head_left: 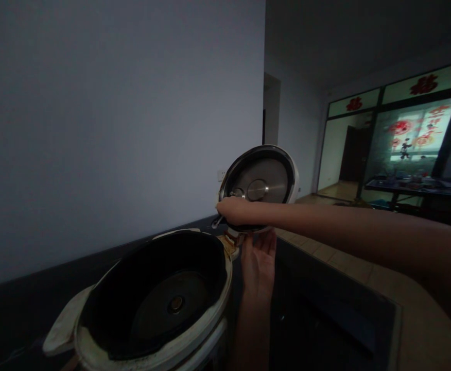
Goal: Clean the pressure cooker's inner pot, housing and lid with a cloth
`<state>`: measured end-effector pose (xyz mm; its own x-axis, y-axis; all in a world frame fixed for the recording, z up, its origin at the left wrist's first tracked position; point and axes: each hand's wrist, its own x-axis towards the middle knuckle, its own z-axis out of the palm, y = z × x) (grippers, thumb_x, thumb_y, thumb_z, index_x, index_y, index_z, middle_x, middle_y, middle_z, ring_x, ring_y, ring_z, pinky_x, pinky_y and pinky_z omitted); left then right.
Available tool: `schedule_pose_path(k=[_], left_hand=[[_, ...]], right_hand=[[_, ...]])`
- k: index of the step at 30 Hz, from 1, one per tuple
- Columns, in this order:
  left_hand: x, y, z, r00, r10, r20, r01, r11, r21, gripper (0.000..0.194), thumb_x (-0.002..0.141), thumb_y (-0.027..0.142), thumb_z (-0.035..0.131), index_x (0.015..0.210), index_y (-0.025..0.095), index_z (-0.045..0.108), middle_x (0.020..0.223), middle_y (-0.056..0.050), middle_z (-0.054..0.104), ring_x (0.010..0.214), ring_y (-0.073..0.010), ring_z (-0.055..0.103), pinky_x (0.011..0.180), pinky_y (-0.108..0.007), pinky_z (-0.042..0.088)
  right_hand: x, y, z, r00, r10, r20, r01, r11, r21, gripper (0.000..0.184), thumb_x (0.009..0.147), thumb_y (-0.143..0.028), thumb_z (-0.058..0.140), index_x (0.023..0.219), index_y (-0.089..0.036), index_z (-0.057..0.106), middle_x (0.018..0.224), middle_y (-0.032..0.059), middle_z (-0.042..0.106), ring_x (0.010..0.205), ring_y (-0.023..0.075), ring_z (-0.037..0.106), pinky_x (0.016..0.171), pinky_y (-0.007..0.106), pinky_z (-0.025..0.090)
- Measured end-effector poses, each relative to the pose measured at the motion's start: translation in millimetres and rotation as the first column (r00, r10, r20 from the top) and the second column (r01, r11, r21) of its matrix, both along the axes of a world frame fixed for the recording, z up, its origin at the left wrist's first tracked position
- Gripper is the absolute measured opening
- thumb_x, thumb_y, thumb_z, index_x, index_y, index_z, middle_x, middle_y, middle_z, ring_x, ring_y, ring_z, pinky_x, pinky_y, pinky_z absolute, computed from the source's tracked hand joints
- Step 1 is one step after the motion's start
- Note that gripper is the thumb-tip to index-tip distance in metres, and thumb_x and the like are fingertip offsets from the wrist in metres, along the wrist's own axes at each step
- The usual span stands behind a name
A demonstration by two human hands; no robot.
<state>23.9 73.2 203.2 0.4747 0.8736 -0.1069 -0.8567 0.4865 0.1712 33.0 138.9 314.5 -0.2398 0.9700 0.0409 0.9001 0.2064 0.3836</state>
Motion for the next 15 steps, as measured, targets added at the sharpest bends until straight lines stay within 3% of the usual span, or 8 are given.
schedule_pose_path(k=[3, 9, 15], left_hand=[[-1.0, -0.8, 0.3, 1.000, -0.010, 0.022, 0.011, 1.000, -0.015, 0.018, 0.095, 0.022, 0.046, 0.090, 0.012, 0.059, 0.083, -0.011, 0.068, 0.075, -0.0189, 0.072, 0.073, -0.029, 0.060], [-5.1, -3.5, 0.7, 0.997, 0.002, 0.082, -0.001, 1.000, -0.008, 0.020, 0.094, 0.025, 0.043, 0.085, 0.017, 0.058, 0.088, -0.011, 0.068, 0.082, -0.0203, 0.071, 0.077, -0.033, 0.059], [-4.5, -3.3, -2.4, 0.993, -0.009, 0.115, 0.003, 0.998, 0.056, 0.022, 0.094, 0.029, 0.045, 0.089, 0.016, 0.062, 0.093, -0.012, 0.068, 0.090, -0.0210, 0.070, 0.084, -0.035, 0.057]], right_hand=[[3.2, -19.6, 3.3, 1.000, 0.022, -0.014, -0.023, 0.999, -0.038, 0.030, 0.083, -0.006, 0.052, 0.108, -0.001, 0.068, 0.105, 0.0257, 0.070, 0.099, 0.0314, 0.069, 0.076, 0.034, 0.053], [18.6, -46.6, 17.3, 0.997, 0.074, -0.034, -0.078, 0.991, -0.109, 0.033, 0.078, -0.007, 0.052, 0.104, -0.009, 0.072, 0.099, 0.0183, 0.074, 0.090, 0.0259, 0.070, 0.069, 0.029, 0.049], [34.5, -71.8, 33.3, 0.999, 0.031, -0.012, -0.032, 0.996, -0.084, 0.033, 0.077, -0.007, 0.054, 0.103, -0.010, 0.073, 0.097, 0.0178, 0.074, 0.089, 0.0266, 0.070, 0.070, 0.030, 0.049]])
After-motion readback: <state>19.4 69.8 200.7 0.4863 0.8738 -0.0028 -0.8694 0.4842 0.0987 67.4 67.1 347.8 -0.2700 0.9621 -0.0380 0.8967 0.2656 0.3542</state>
